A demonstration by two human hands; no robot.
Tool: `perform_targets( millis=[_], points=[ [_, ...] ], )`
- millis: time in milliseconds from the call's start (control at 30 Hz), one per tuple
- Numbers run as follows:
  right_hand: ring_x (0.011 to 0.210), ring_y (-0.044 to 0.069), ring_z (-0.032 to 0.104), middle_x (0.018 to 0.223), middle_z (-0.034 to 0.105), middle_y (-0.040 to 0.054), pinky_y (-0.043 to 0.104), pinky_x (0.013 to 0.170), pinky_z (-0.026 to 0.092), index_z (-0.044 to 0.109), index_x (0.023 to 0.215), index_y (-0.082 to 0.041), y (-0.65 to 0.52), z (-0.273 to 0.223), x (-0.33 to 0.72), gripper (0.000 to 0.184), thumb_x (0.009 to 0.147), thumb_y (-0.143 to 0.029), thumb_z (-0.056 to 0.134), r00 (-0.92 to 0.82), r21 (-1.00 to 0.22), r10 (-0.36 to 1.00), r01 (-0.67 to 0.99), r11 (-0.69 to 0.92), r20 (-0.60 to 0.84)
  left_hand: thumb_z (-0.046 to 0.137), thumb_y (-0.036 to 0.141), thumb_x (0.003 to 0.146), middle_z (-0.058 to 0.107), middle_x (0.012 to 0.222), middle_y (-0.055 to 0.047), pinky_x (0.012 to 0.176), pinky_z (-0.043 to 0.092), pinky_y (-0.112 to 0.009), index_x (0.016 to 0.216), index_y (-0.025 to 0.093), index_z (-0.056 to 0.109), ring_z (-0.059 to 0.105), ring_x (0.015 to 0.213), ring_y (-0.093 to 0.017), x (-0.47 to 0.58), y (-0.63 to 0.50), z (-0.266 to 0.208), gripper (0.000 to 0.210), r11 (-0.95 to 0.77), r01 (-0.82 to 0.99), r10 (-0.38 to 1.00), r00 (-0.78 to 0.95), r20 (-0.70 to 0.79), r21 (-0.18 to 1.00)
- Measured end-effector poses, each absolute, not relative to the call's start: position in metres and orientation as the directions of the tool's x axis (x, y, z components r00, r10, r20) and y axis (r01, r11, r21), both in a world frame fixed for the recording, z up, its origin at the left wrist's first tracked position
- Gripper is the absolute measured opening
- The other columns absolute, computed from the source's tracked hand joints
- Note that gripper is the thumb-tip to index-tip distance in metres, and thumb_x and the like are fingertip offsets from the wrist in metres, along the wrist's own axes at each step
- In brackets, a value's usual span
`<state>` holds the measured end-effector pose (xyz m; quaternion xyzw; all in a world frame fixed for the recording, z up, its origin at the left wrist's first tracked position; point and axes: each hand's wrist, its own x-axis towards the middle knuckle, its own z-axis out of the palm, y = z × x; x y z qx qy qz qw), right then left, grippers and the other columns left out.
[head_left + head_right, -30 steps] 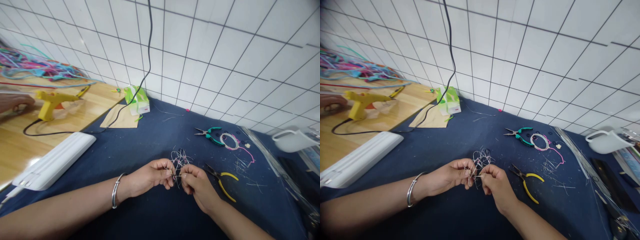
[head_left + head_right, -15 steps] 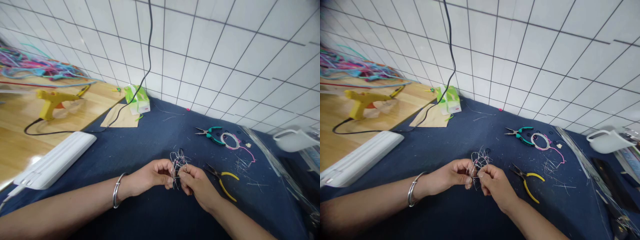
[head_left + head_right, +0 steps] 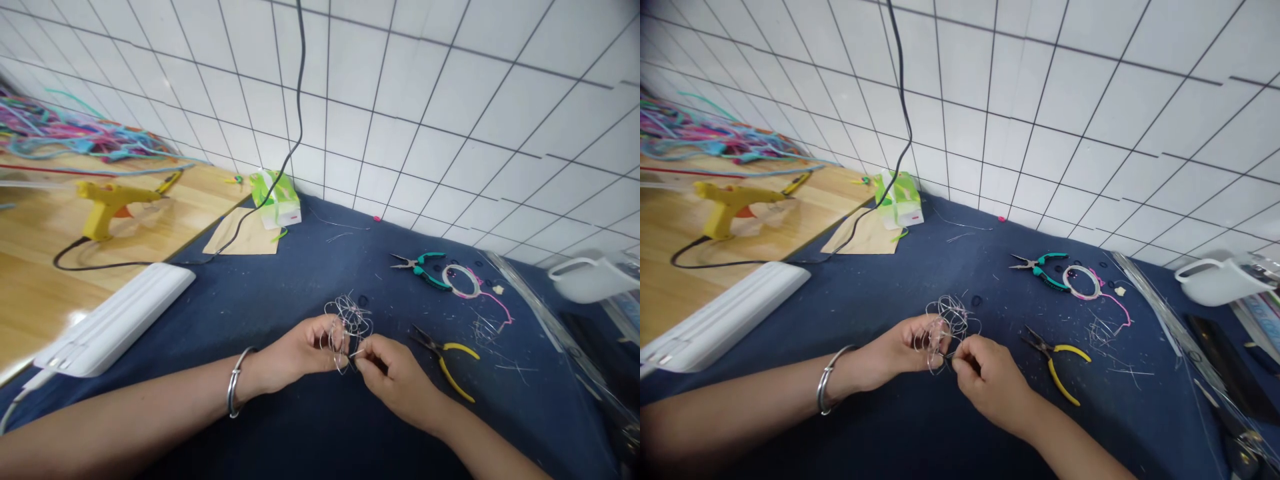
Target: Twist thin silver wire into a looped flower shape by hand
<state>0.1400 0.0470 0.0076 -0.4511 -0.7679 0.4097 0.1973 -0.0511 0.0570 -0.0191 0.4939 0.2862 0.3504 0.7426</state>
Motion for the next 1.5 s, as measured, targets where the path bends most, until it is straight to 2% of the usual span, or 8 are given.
perform_targets(
  millis=[400, 600, 800, 933, 1000, 1167, 1333, 1500],
  points=[
    [0.056, 0.008, 0.042, 0.062, 0.046, -0.0048, 0.019, 0.054, 0.034, 0.046, 0.069, -0.019, 0.046, 0.015, 0.145, 0.013, 0.075, -0.008, 0.047, -0.524, -0.809, 0.851, 0.491, 0.324, 0.023, 0.06, 0.007, 0.072, 0.049, 0.066, 0.003, 0.056, 0.032, -0.02, 0.072, 0.014, 0.046, 0.04, 0.056, -0.006, -0.05, 0.059, -0.019, 0.015, 0.25, -0.389, 0.907, 0.415, -0.073, 0.887],
    [0.057, 0.009, 0.043, 0.062, 0.046, -0.0044, 0.02, 0.056, 0.034, 0.046, 0.07, -0.019, 0.049, 0.018, 0.149, 0.012, 0.078, -0.01, 0.045, -0.444, -0.775, 0.894, 0.545, 0.321, 0.059, 0.064, 0.01, 0.071, 0.052, 0.068, 0.002, 0.054, 0.033, -0.02, 0.074, 0.013, 0.049, 0.042, 0.057, -0.006, -0.054, 0.062, -0.019, 0.016, 0.267, -0.314, 0.862, 0.5, -0.08, 0.911],
    [0.061, 0.01, 0.045, 0.067, 0.048, -0.0028, 0.022, 0.059, 0.036, 0.046, 0.071, -0.019, 0.048, 0.014, 0.148, 0.012, 0.08, -0.011, 0.044, -0.382, -0.768, 0.918, 0.556, 0.319, 0.104, 0.067, 0.012, 0.069, 0.052, 0.068, 0.002, 0.054, 0.037, -0.02, 0.075, 0.013, 0.05, 0.045, 0.056, -0.006, -0.056, 0.063, -0.024, 0.017, 0.358, -0.248, 0.774, 0.618, -0.138, 0.9],
    [0.072, 0.012, 0.05, 0.08, 0.054, 0.0008, 0.024, 0.066, 0.039, 0.048, 0.075, -0.018, 0.044, 0.015, 0.148, 0.01, 0.081, -0.013, 0.043, -0.349, -0.792, 0.915, 0.49, 0.363, 0.203, 0.068, 0.015, 0.069, 0.054, 0.067, 0.002, 0.053, 0.038, -0.02, 0.077, 0.013, 0.051, 0.047, 0.054, -0.006, -0.056, 0.064, -0.026, 0.018, 0.409, -0.242, 0.729, 0.666, -0.156, 0.88],
    [0.073, 0.012, 0.051, 0.083, 0.056, 0.0016, 0.024, 0.067, 0.04, 0.05, 0.078, -0.018, 0.043, 0.015, 0.148, 0.009, 0.082, -0.014, 0.043, -0.343, -0.811, 0.92, 0.474, 0.342, 0.187, 0.068, 0.015, 0.07, 0.054, 0.066, 0.001, 0.055, 0.038, -0.02, 0.077, 0.012, 0.052, 0.047, 0.054, -0.006, -0.056, 0.064, -0.024, 0.017, 0.414, -0.245, 0.718, 0.679, -0.15, 0.877],
    [0.06, 0.011, 0.049, 0.067, 0.054, -0.0011, 0.023, 0.057, 0.041, 0.057, 0.081, -0.019, 0.045, 0.015, 0.147, 0.011, 0.084, -0.02, 0.046, -0.358, -0.841, 0.934, 0.502, 0.2, 0.009, 0.067, 0.014, 0.071, 0.054, 0.067, 0.001, 0.059, 0.04, -0.021, 0.08, 0.012, 0.054, 0.05, 0.058, -0.007, -0.057, 0.065, -0.021, 0.016, 0.428, -0.28, 0.732, 0.665, -0.148, 0.86],
    [0.075, 0.013, 0.055, 0.088, 0.059, 0.0036, 0.026, 0.068, 0.044, 0.062, 0.083, -0.02, 0.047, 0.012, 0.146, 0.013, 0.082, -0.018, 0.05, -0.41, -0.861, 0.906, 0.42, 0.285, 0.1, 0.067, 0.012, 0.071, 0.056, 0.069, 0.0, 0.06, 0.04, -0.022, 0.082, 0.012, 0.054, 0.052, 0.06, -0.008, -0.058, 0.066, -0.021, 0.016, 0.449, -0.309, 0.739, 0.655, -0.155, 0.839],
    [0.068, 0.011, 0.053, 0.091, 0.056, 0.0034, 0.023, 0.061, 0.044, 0.063, 0.089, -0.021, 0.044, 0.008, 0.143, 0.013, 0.079, -0.019, 0.056, -0.447, -0.87, 0.89, 0.402, 0.286, 0.086, 0.066, 0.012, 0.072, 0.059, 0.072, -0.002, 0.065, 0.042, -0.025, 0.082, 0.012, 0.054, 0.055, 0.065, -0.01, -0.056, 0.066, -0.021, 0.016, 0.449, -0.324, 0.745, 0.65, -0.149, 0.833]
  ],
)
